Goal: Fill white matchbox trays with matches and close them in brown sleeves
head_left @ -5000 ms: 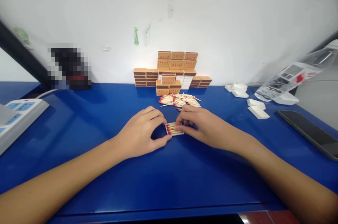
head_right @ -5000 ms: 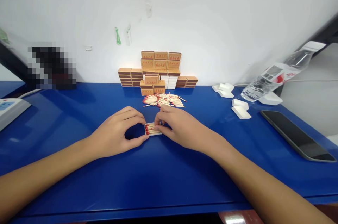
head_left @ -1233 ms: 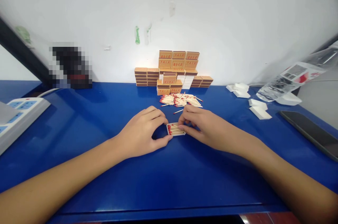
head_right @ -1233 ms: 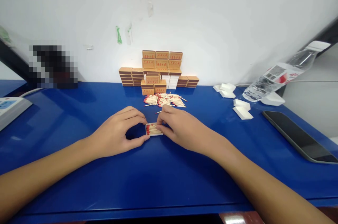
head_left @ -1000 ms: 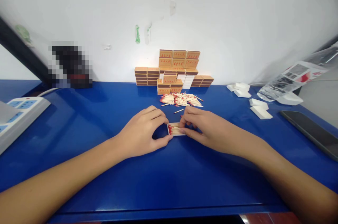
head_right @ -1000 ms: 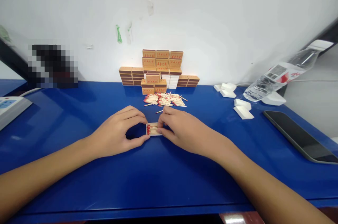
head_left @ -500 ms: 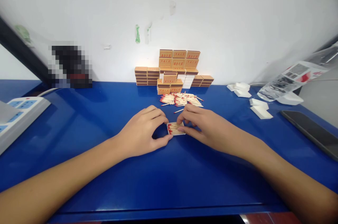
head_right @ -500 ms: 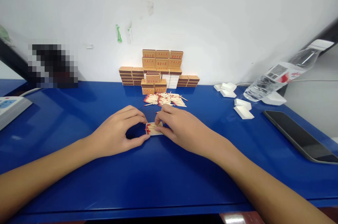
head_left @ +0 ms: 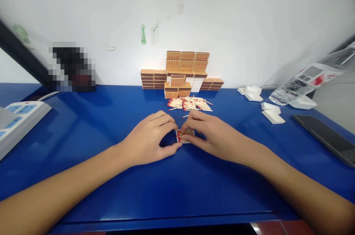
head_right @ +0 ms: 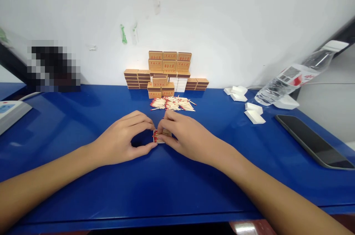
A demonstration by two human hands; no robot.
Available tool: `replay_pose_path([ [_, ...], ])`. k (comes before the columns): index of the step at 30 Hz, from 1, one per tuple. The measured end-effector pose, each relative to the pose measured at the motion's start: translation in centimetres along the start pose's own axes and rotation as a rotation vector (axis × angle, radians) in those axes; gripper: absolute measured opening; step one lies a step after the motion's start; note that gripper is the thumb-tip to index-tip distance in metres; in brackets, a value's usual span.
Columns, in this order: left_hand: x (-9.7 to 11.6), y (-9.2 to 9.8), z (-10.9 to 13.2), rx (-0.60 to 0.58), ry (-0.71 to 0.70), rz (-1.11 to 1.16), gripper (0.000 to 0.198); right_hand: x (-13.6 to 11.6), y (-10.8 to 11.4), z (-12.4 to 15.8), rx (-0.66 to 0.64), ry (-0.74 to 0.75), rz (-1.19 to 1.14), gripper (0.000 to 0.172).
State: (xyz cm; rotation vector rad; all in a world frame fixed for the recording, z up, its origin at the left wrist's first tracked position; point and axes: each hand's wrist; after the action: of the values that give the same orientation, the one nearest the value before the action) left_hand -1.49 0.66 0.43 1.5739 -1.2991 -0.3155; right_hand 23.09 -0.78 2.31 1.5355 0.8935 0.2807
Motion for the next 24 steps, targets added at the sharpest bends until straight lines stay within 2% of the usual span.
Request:
replay_pose_path([
  [10,-0.1,0.0,0.0,0.012,0.004,-0.008,0.02,0.2,0.5,0.2,-0.027,0.004,-0.003,0.01],
  [15,-0.2,-0.1,0.0,0.013,0.01,-0.011,0.021,0.5,0.9,0.1,0.019,-0.009,0.022,0.01],
  [21,-0.2,-0.1,0.1,0.017,0.016,-0.005,0.022,0.7,1.1,0.1,-0.043,0.006,-0.079,0.009],
  [24,-0.2,-0.2,0.1,0.015,0.017,-0.002,0.022,1.0,1.2,0.1,-0.005,-0.006,-0.085,0.011],
])
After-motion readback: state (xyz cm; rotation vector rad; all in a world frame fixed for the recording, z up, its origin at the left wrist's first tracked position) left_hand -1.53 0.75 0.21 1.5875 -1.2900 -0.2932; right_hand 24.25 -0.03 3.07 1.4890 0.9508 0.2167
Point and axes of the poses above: each hand's wrist, its own z-axis away from the middle knuckle, its own y-axis out of the back of the hand, x = y × z, and after that the axes turned 6 degrees about z, right-handed
